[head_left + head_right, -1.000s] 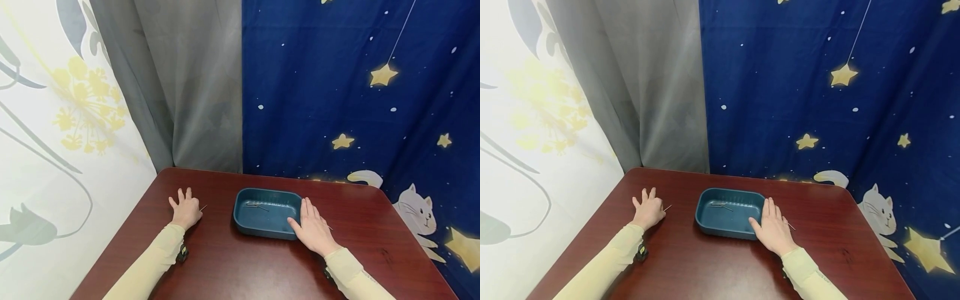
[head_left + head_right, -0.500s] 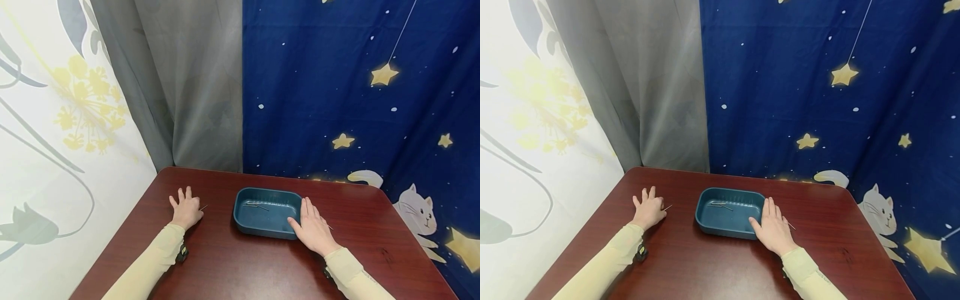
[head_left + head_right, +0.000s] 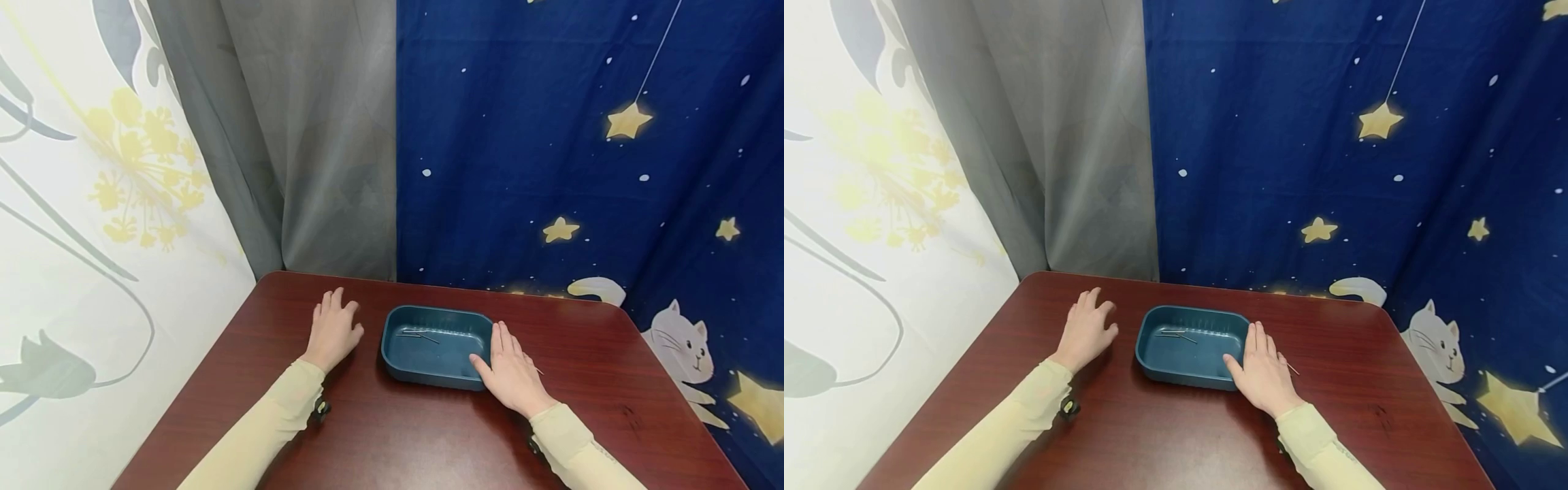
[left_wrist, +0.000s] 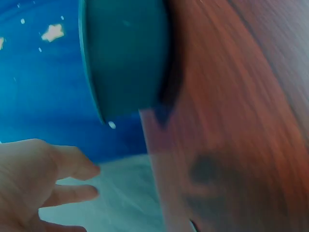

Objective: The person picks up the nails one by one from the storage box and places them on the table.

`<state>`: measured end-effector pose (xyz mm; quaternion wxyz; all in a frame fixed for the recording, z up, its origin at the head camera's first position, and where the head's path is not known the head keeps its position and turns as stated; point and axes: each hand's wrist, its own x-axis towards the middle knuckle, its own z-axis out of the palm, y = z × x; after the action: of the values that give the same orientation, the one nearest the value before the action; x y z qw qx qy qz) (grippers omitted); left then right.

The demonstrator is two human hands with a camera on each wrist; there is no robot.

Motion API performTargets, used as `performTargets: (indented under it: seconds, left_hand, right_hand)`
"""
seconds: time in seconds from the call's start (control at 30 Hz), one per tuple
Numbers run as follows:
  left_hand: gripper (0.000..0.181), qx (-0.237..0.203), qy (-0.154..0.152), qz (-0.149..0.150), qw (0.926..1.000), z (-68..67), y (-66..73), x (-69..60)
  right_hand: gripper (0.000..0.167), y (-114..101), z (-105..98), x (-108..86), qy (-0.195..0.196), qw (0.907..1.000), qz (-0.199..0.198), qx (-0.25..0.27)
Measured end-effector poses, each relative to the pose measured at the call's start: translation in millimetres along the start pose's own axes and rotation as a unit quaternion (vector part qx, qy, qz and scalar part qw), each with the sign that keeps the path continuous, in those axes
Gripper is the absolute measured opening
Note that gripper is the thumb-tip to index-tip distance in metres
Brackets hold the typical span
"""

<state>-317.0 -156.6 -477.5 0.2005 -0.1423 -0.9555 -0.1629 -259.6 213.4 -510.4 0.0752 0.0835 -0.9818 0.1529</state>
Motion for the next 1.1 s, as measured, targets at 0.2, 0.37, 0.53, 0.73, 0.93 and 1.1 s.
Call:
performTargets:
  seconds: [0.2,0.37,0.53,0.73,0.93,1.1]
  left_hand:
    - [0.03,-0.026,0.045,0.056,0.9971,-0.2,37.9,9.4]
    - [0.025,-0.013,0.041,0.097,0.9943,8.9,65.0,14.2]
    - [0.026,0.022,-0.029,0.11,0.9933,26.5,86.5,16.0]
    - [0.012,0.036,-0.132,0.088,0.9867,51.2,102.9,19.6]
    - [0.016,0.086,-0.166,0.049,0.9811,68.4,113.0,25.1]
    - [0.015,0.113,-0.178,0.033,0.9769,73.8,118.3,25.6]
  right_hand:
    - [0.092,0,-2,-0.9,0.0,1.0,0.0,-0.003]
    - [0.091,0,-2,-0.9,-0.001,1.0,0.001,-0.005]
    - [0.093,0,-2,-1.2,-0.007,1.0,-0.001,-0.004]
    - [0.091,0,-2,-2.2,-0.007,1.0,-0.001,0.003]
    - [0.09,0,-2,-1.5,-0.006,1.0,0.0,0.003]
    - [0.091,-1,-2,-0.8,-0.007,1.0,-0.001,0.003]
